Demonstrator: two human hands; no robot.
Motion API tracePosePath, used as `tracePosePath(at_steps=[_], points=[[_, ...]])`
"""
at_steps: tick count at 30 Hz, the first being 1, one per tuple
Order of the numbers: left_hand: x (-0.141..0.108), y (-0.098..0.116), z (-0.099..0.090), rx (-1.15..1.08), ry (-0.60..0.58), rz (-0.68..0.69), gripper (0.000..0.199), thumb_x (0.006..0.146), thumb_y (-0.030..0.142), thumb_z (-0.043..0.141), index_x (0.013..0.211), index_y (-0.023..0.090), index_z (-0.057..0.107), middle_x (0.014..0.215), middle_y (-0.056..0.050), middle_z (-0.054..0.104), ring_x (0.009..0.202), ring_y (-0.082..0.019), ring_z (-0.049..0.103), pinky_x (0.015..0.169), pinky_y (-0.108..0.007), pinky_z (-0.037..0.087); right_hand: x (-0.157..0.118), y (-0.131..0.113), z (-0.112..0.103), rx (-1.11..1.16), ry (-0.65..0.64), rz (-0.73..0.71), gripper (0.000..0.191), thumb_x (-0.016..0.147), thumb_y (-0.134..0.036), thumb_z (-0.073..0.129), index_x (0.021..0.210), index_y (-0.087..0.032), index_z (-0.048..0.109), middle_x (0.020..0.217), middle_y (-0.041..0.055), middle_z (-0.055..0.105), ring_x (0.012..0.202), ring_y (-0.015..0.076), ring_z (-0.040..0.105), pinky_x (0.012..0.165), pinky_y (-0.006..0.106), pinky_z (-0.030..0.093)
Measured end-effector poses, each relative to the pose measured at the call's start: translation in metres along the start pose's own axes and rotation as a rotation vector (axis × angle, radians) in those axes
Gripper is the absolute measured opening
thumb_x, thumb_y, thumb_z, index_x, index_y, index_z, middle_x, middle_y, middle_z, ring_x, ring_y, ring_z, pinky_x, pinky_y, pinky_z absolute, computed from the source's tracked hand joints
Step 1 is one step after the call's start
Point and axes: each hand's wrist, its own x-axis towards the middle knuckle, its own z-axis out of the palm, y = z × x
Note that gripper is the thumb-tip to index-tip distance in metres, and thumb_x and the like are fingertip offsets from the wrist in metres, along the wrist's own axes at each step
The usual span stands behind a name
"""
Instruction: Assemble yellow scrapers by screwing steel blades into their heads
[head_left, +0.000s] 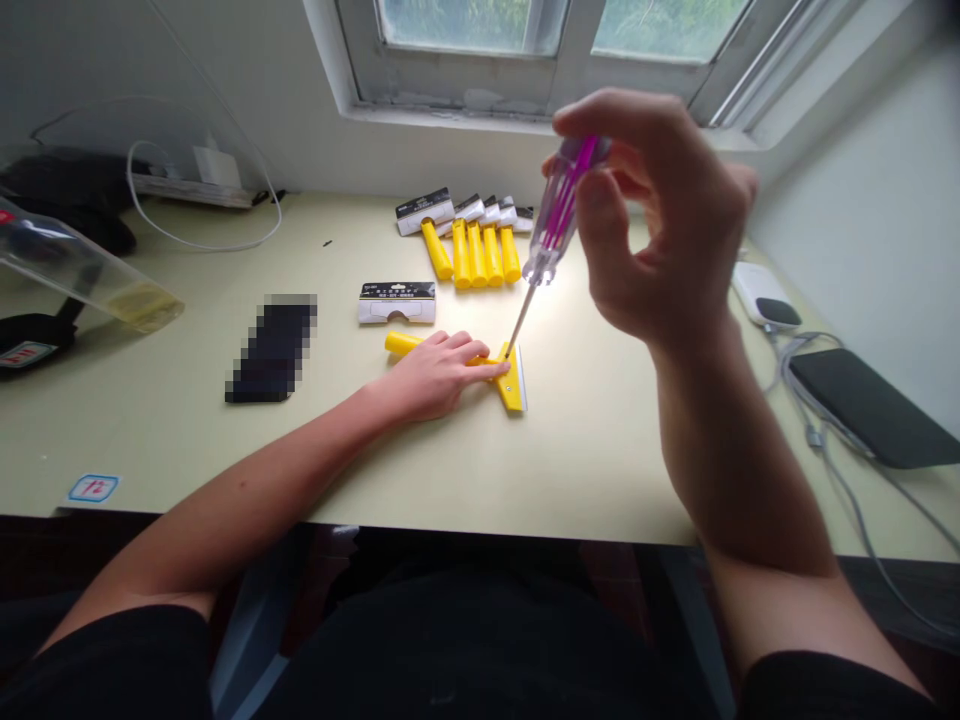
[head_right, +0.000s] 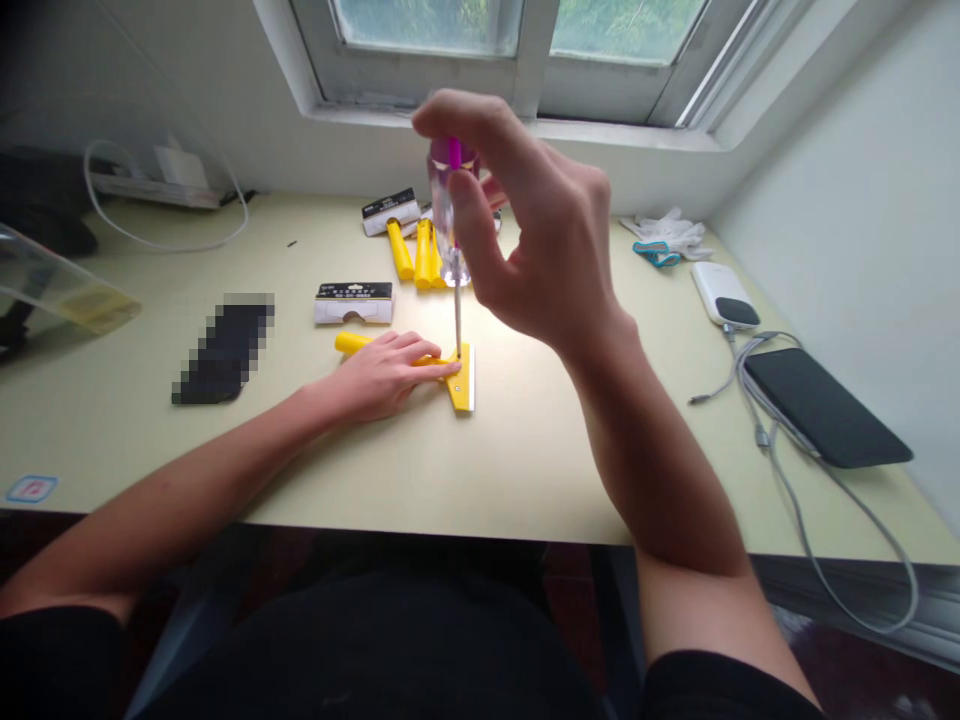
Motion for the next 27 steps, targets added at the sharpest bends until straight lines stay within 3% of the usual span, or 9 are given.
tracePosePath(at_steps=[3, 6, 8, 10, 13, 18, 22, 27], points=[[0.000, 0.000, 0.000, -0.009, -0.002, 0.000, 0.052, 0.089, 0.009, 0.047, 0.135, 0.031, 0.055, 0.121, -0.005, 0.063, 0.105, -0.022, 0.054, 0.087, -0.035, 0.041, 0.000, -0.002, -0.002, -0.056, 0.018, 0.067, 0.023, 0.095, -0.043, 0.053, 0.111, -0.027, 0.058, 0.105, -0.0009, 0.062, 0.094, 0.0178, 0.068, 0.074, 0.032, 0.060], [0.000, 0.000, 0.000, -0.019, 0.002, -0.004, 0.051, 0.090, 0.010, 0.046, 0.135, 0.031, 0.055, 0.121, -0.005, 0.063, 0.105, -0.021, 0.053, 0.088, -0.035, 0.041, -0.002, 0.009, 0.000, 0.005, 0.103, 0.095, 0.024, 0.094, -0.042, 0.057, 0.114, -0.031, 0.050, 0.117, -0.0011, 0.053, 0.088, 0.0134, 0.068, 0.069, 0.029, 0.061], [0.000, 0.000, -0.001, -0.022, 0.000, -0.006, 0.050, 0.090, 0.010, 0.046, 0.136, 0.031, 0.055, 0.121, -0.004, 0.063, 0.105, -0.022, 0.053, 0.088, -0.035, 0.041, -0.002, 0.018, -0.001, 0.074, 0.071, 0.086, 0.018, 0.099, -0.037, 0.048, 0.117, -0.033, 0.047, 0.119, -0.0008, 0.052, 0.091, 0.0129, 0.068, 0.072, 0.029, 0.061], [0.000, 0.001, -0.002, -0.022, -0.007, -0.006, 0.051, 0.090, 0.010, 0.047, 0.136, 0.031, 0.054, 0.122, -0.004, 0.062, 0.106, -0.022, 0.053, 0.089, -0.035, 0.041, -0.001, 0.023, -0.004, -0.009, 0.041, 0.070, 0.017, 0.100, -0.036, 0.044, 0.113, -0.031, 0.054, 0.112, 0.0021, 0.057, 0.096, 0.0160, 0.066, 0.075, 0.032, 0.061], [0.000, 0.001, -0.004, -0.020, -0.027, -0.007, 0.053, 0.089, 0.009, 0.048, 0.137, 0.031, 0.053, 0.123, -0.005, 0.062, 0.106, -0.022, 0.053, 0.089, -0.035, 0.041, 0.003, 0.025, -0.013, -0.201, 0.065, 0.077, 0.019, 0.094, -0.037, 0.057, 0.105, -0.025, 0.067, 0.106, 0.0062, 0.061, 0.099, 0.0195, 0.064, 0.073, 0.033, 0.059], [0.000, 0.001, -0.004, -0.015, -0.028, -0.008, 0.053, 0.089, 0.009, 0.048, 0.137, 0.031, 0.054, 0.123, -0.005, 0.062, 0.108, -0.022, 0.053, 0.090, -0.035, 0.041, 0.006, 0.025, -0.021, 0.068, -0.011, 0.080, 0.025, 0.097, -0.030, 0.053, 0.117, -0.031, 0.067, 0.106, -0.0006, 0.069, 0.097, 0.0156, 0.068, 0.081, 0.034, 0.059], [-0.001, 0.001, -0.003, -0.020, -0.012, -0.005, 0.052, 0.089, 0.010, 0.048, 0.136, 0.031, 0.054, 0.122, -0.005, 0.062, 0.107, -0.022, 0.053, 0.089, -0.035, 0.042, 0.005, 0.021, -0.015, -0.014, 0.043, 0.146, 0.021, 0.087, -0.036, 0.067, 0.108, -0.033, 0.068, 0.105, -0.0004, 0.067, 0.090, 0.0162, 0.067, 0.071, 0.030, 0.060], [-0.002, 0.000, -0.001, -0.044, 0.023, 0.000, 0.048, 0.090, 0.008, 0.045, 0.132, 0.029, 0.058, 0.119, -0.006, 0.064, 0.104, -0.021, 0.054, 0.088, -0.035, 0.043, 0.003, 0.018, -0.006, 0.135, 0.024, 0.151, 0.016, 0.091, -0.037, 0.060, 0.106, -0.034, 0.065, 0.107, -0.0002, 0.066, 0.100, 0.0188, 0.066, 0.084, 0.036, 0.060]])
